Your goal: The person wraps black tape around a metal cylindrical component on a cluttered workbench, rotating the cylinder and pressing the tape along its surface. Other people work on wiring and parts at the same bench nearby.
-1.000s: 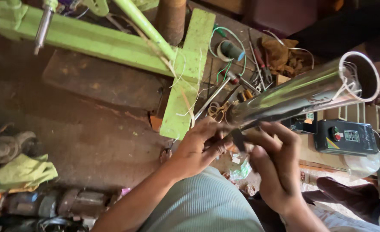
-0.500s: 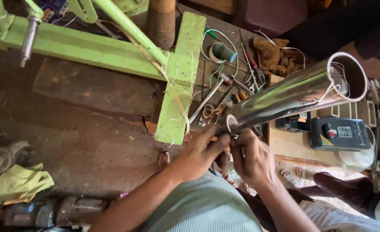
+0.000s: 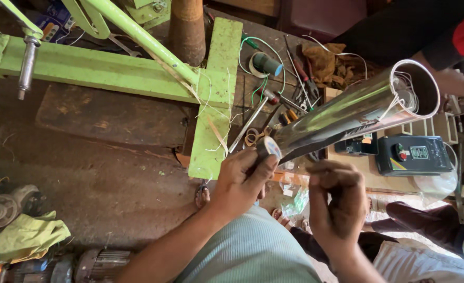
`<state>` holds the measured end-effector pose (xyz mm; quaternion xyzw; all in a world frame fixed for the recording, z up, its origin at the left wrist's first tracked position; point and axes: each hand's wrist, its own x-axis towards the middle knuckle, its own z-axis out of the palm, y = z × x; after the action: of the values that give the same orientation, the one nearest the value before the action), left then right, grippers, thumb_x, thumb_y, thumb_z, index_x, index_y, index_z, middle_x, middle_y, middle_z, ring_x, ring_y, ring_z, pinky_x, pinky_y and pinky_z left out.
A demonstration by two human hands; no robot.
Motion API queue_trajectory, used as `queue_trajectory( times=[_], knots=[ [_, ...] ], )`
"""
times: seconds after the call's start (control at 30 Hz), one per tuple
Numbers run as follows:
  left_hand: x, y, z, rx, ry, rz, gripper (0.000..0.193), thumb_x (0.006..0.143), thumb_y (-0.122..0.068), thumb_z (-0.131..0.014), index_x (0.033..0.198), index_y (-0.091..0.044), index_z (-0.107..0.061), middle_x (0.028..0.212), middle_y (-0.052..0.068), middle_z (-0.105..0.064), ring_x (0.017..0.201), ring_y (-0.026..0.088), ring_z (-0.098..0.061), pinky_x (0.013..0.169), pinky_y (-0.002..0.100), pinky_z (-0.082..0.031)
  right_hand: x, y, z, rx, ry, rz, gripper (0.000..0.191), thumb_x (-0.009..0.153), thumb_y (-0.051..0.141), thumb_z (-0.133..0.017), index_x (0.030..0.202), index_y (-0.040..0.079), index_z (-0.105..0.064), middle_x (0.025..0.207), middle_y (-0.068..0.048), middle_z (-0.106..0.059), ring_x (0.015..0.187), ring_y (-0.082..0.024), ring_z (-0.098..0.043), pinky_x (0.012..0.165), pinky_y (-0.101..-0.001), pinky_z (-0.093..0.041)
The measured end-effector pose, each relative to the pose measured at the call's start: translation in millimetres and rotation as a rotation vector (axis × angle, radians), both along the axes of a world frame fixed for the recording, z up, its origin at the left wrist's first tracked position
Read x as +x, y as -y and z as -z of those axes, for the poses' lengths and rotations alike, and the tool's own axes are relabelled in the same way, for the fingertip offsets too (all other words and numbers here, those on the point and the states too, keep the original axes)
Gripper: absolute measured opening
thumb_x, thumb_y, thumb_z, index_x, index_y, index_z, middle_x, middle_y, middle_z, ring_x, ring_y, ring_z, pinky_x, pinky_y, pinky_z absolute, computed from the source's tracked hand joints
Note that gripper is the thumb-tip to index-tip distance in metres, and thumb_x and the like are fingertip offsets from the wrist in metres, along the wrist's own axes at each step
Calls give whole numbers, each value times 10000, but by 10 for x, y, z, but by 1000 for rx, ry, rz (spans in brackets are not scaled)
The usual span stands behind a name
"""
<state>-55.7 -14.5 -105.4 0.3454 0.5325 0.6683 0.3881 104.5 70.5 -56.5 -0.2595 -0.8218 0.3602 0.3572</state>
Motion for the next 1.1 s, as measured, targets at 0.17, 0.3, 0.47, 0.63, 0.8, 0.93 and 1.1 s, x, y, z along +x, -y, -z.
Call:
queue_trajectory(
  times=[0.17,0.3,0.47,0.63,0.8,0.93,1.1],
  knots=[
    [-11,24,11,-158,126,179,329,1014,-345,-611,1150,-58,-697,728,71,-599,552,66,-563,493,264,-463,-125,-26,113,61,238,-69,207,964,-4,-631,1049,24,-445,901,-119,-648,642,-131,-616,551,-268,-489],
    [-93,118,56,59,-508,-37,173,1063,-198,-663,1119,-35,-646,980,56,-610,826,105,-611,709,271,-504,-52,-34,-72,236,409,3,250,955,98,-687,1038,44,-457,1008,-72,-761,640,-138,-608,570,-273,-485],
    [-144,118,91,191,147,154,168,998,-84,-651,1158,-33,-641,971,16,-629,840,67,-672,720,238,-570,31,-19,-201,-579,54,-151,193,997,-7,-568,1169,15,-484,1149,-158,-671,814,-117,-606,689,-252,-511],
    [-86,31,124,-39,172,19,140,945,-151,-697,942,-16,-660,686,-5,-610,563,88,-601,498,253,-481,-65,69,-23,-61,-9,-152,131,1028,-9,-565,1114,16,-470,1266,-174,-632,1058,-158,-624,818,-286,-536],
    [-72,-19,116,-126,41,73,247,1046,-223,-662,930,-5,-663,676,13,-535,618,74,-507,515,254,-421,-217,91,68,-141,259,8,222,959,96,-675,1059,30,-488,903,-131,-627,720,-202,-652,604,-316,-518],
    [-144,156,133,-209,33,80,155,973,-167,-664,1012,-17,-658,755,23,-622,621,79,-614,482,269,-506,-256,53,-255,501,233,-182,302,953,161,-709,1138,27,-512,803,-112,-639,667,-289,-648,601,-383,-483],
    [-152,237,252,-22,65,72,302,934,-86,-668,1227,-31,-620,900,26,-669,714,84,-662,563,253,-562,-258,160,-647,-329,184,-177,292,992,142,-693,1180,39,-494,805,-65,-679,643,-177,-706,580,-308,-527]
  ],
)
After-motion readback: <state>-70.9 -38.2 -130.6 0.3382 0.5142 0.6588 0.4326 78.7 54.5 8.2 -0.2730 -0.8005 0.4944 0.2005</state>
